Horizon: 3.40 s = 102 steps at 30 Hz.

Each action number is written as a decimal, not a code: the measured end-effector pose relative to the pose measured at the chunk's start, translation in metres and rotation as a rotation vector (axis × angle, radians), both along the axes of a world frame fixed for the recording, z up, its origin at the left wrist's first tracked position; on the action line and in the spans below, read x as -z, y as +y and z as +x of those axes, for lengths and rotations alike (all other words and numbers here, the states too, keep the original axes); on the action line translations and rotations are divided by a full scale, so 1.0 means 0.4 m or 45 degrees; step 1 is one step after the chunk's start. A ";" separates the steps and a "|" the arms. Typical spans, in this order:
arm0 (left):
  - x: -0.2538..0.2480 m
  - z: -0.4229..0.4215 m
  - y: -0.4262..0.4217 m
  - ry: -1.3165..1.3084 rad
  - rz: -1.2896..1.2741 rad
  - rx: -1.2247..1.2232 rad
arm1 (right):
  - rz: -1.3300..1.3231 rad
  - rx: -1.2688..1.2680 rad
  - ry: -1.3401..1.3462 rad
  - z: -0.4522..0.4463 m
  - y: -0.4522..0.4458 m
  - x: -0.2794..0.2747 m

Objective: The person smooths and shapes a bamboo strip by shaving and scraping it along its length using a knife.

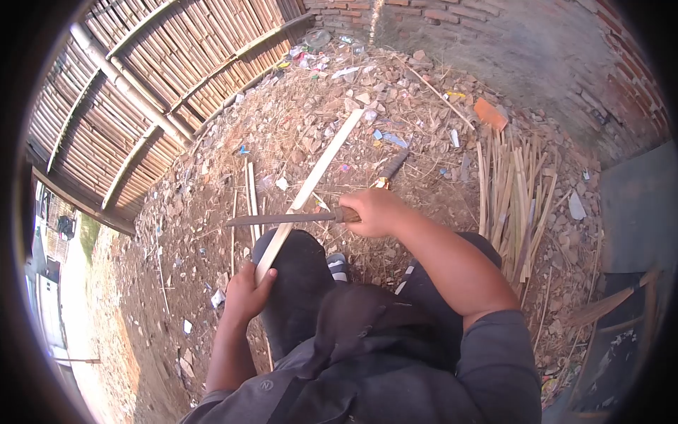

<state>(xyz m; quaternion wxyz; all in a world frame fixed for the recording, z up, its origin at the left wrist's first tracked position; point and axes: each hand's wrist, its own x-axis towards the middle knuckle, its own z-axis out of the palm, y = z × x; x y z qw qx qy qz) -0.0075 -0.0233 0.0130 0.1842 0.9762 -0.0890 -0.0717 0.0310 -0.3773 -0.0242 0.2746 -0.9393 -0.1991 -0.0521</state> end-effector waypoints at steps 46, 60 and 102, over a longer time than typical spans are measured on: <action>0.022 0.025 0.012 -0.027 -0.053 0.080 | 0.161 0.440 0.062 0.028 -0.131 0.040; 0.021 0.010 -0.001 -0.085 -0.002 0.067 | 0.211 0.464 0.320 0.041 -0.137 0.026; 0.024 0.029 0.016 -0.040 -0.061 0.088 | 0.025 0.484 0.120 0.015 -0.129 0.019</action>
